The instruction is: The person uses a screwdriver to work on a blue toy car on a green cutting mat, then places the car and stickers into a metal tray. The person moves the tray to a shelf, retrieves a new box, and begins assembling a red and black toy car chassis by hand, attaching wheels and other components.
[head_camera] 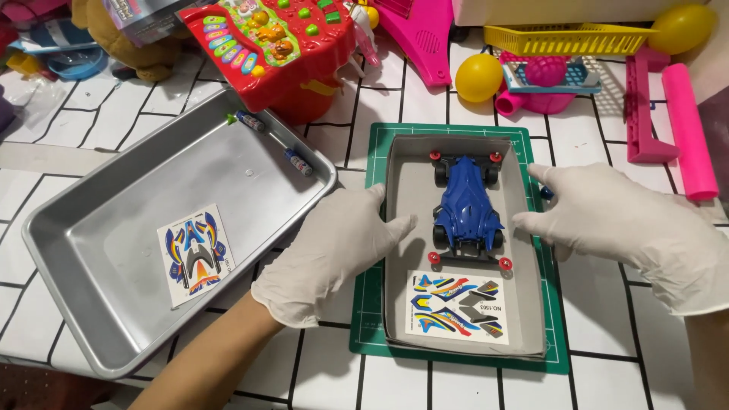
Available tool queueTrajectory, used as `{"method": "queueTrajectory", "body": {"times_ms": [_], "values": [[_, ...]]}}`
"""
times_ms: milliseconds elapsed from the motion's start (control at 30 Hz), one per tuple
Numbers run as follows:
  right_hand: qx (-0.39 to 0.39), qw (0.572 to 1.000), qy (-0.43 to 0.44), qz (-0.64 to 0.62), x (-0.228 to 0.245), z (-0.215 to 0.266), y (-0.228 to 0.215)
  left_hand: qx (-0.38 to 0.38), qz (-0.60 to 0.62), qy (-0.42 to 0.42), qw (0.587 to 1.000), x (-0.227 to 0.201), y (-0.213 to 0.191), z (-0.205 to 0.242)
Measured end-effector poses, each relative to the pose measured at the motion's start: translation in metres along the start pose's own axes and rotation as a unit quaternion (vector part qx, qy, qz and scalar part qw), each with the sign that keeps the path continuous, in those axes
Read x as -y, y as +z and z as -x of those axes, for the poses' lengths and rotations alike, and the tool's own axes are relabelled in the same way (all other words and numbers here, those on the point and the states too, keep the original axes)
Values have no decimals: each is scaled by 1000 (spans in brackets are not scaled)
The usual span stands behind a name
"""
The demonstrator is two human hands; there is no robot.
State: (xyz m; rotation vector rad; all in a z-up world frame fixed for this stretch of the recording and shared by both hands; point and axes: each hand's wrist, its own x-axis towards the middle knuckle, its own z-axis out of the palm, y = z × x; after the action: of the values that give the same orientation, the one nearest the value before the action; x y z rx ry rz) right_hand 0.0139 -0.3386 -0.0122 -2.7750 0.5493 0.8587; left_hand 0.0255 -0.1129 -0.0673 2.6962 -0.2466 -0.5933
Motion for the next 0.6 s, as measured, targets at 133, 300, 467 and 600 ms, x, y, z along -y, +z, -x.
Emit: {"method": "queueTrajectory", "body": {"times_ms": [133,300,467,600], "values": [[18,998,11,-51,3,-6,4,28,77,-2,997,11,10,-5],[52,987,2,-152,6,-10,4,-45,99,65,992,30,37,-15],[63,980,19,-190,-6,-26,3,-83,166,104,977,35,48,-15],[67,967,17,-245,-17,-45,6,-24,309,-18,951,19,30,-13]]}}
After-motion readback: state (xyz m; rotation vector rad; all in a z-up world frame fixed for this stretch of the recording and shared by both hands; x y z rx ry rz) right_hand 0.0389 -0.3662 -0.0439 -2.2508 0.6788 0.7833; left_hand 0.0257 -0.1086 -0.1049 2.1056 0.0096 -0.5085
